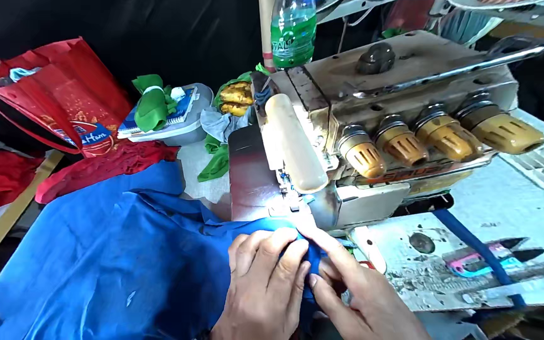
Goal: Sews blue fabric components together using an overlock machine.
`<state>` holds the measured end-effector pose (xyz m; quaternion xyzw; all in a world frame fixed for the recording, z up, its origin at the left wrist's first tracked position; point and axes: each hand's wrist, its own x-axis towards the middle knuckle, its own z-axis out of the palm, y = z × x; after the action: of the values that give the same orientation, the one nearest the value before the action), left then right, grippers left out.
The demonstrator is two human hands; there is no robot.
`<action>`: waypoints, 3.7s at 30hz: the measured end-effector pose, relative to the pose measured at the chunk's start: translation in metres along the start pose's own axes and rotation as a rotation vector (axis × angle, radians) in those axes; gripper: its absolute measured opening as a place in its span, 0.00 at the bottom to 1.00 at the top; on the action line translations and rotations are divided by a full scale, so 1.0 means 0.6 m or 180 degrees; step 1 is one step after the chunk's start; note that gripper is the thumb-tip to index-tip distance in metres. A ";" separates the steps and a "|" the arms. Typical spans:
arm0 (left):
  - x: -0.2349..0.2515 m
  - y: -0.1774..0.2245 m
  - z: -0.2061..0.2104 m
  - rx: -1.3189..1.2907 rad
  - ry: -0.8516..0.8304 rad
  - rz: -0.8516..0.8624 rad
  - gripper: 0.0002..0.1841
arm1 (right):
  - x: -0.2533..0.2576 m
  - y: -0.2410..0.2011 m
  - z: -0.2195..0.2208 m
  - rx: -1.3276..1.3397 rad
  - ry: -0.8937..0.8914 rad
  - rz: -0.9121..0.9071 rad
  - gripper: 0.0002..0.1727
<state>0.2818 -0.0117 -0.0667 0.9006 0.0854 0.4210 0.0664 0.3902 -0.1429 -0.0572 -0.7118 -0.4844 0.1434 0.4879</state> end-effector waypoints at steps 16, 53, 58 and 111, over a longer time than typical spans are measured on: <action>0.044 -0.026 -0.009 0.0018 -0.0241 -0.0249 0.18 | 0.018 0.008 0.012 0.1339 0.0438 0.0142 0.30; 0.002 0.003 0.003 0.0445 -0.0181 -0.0546 0.22 | 0.009 0.027 0.042 0.1358 0.1343 0.0013 0.29; 0.029 -0.008 -0.005 0.0169 -0.0365 -0.0650 0.21 | 0.039 0.010 0.026 0.1137 0.1345 0.0308 0.32; 0.028 0.004 -0.121 -0.1469 0.0134 -0.0425 0.04 | -0.007 0.043 0.042 0.0704 0.0249 -0.0533 0.10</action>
<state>0.2367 -0.0070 -0.0074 0.8449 0.0476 0.4428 0.2964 0.3851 -0.1338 -0.0922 -0.6159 -0.5040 0.1267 0.5922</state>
